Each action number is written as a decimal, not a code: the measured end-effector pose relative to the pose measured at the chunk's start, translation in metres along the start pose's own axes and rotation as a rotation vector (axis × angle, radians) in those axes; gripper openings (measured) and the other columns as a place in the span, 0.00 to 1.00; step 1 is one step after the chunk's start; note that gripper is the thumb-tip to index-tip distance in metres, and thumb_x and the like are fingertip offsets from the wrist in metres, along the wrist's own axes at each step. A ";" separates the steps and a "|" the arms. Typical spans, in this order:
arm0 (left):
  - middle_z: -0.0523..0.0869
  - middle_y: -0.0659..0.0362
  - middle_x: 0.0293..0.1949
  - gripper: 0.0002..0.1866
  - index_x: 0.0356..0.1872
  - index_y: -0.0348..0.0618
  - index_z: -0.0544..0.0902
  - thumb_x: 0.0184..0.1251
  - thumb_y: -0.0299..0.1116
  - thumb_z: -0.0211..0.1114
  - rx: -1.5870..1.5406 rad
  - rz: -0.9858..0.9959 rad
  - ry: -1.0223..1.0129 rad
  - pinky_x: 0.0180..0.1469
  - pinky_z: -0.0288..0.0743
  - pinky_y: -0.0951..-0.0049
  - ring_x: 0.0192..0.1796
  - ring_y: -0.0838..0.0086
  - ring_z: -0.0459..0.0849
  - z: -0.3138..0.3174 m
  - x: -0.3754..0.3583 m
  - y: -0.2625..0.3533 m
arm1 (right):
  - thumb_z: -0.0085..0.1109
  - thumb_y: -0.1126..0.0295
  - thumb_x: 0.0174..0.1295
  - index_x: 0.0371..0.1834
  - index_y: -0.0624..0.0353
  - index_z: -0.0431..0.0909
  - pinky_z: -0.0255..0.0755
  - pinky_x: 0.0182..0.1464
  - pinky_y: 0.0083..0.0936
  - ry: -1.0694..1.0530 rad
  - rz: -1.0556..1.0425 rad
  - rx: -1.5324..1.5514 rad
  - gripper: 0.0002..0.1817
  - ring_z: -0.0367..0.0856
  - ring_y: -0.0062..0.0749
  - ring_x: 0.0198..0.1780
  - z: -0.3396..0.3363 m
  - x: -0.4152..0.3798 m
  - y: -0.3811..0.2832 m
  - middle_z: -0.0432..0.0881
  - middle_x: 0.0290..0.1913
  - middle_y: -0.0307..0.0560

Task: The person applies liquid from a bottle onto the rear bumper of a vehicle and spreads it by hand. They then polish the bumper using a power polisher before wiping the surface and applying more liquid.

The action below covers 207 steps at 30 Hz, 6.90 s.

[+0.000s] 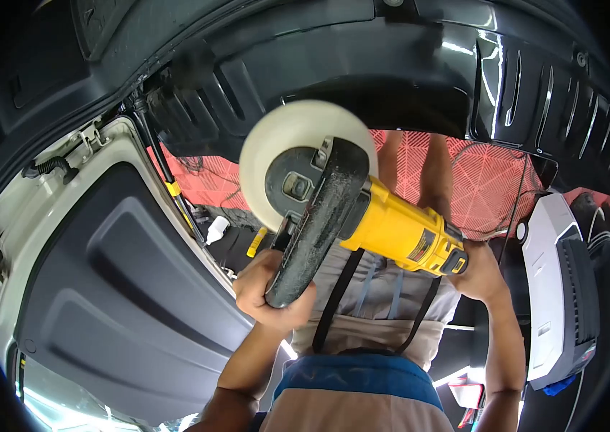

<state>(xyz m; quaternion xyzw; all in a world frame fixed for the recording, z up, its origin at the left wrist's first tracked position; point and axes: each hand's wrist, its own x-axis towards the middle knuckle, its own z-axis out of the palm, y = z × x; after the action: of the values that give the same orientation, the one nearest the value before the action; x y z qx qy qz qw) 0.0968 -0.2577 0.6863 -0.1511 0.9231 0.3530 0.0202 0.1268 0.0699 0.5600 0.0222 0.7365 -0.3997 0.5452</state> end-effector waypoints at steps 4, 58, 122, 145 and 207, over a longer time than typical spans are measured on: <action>0.76 0.51 0.18 0.14 0.20 0.35 0.67 0.42 0.17 0.67 -0.049 0.135 0.009 0.24 0.69 0.72 0.18 0.65 0.76 0.003 0.003 -0.011 | 0.71 0.71 0.41 0.30 0.65 0.79 0.79 0.43 0.48 0.089 -0.015 -0.005 0.14 0.84 0.65 0.39 0.019 0.005 0.003 0.84 0.31 0.65; 0.76 0.51 0.18 0.14 0.18 0.36 0.72 0.36 0.24 0.73 -0.158 0.132 -0.017 0.24 0.69 0.69 0.19 0.61 0.76 -0.015 0.003 -0.014 | 0.73 0.73 0.48 0.43 0.62 0.85 0.82 0.46 0.38 -0.033 -0.092 0.052 0.16 0.89 0.52 0.43 0.010 0.005 -0.004 0.89 0.38 0.59; 0.81 0.55 0.19 0.09 0.21 0.37 0.78 0.43 0.22 0.73 -0.301 -0.361 0.371 0.25 0.69 0.73 0.20 0.71 0.80 0.034 -0.024 -0.006 | 0.63 0.78 0.43 0.34 0.67 0.82 0.79 0.41 0.43 -0.007 -0.128 -0.438 0.12 0.86 0.61 0.38 -0.136 0.014 -0.112 0.85 0.33 0.65; 0.81 0.49 0.22 0.11 0.23 0.33 0.76 0.39 0.22 0.71 -0.401 -0.445 0.467 0.25 0.73 0.71 0.20 0.63 0.80 0.002 -0.057 -0.022 | 0.73 0.73 0.44 0.37 0.64 0.82 0.82 0.41 0.42 -0.291 -0.112 -0.646 0.16 0.88 0.59 0.40 -0.125 0.052 -0.180 0.87 0.35 0.61; 0.79 0.52 0.20 0.10 0.22 0.34 0.76 0.41 0.21 0.71 -0.392 -0.384 0.442 0.31 0.75 0.66 0.22 0.63 0.77 0.013 -0.057 -0.028 | 0.72 0.77 0.40 0.38 0.63 0.79 0.81 0.39 0.39 -0.232 -0.290 -0.644 0.18 0.86 0.59 0.37 -0.125 0.090 -0.158 0.86 0.35 0.58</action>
<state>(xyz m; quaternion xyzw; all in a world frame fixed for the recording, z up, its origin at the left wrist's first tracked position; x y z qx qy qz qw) 0.1580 -0.2535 0.6665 -0.3958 0.7746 0.4721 -0.1433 -0.0821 0.0025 0.5858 -0.3005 0.7534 -0.2205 0.5417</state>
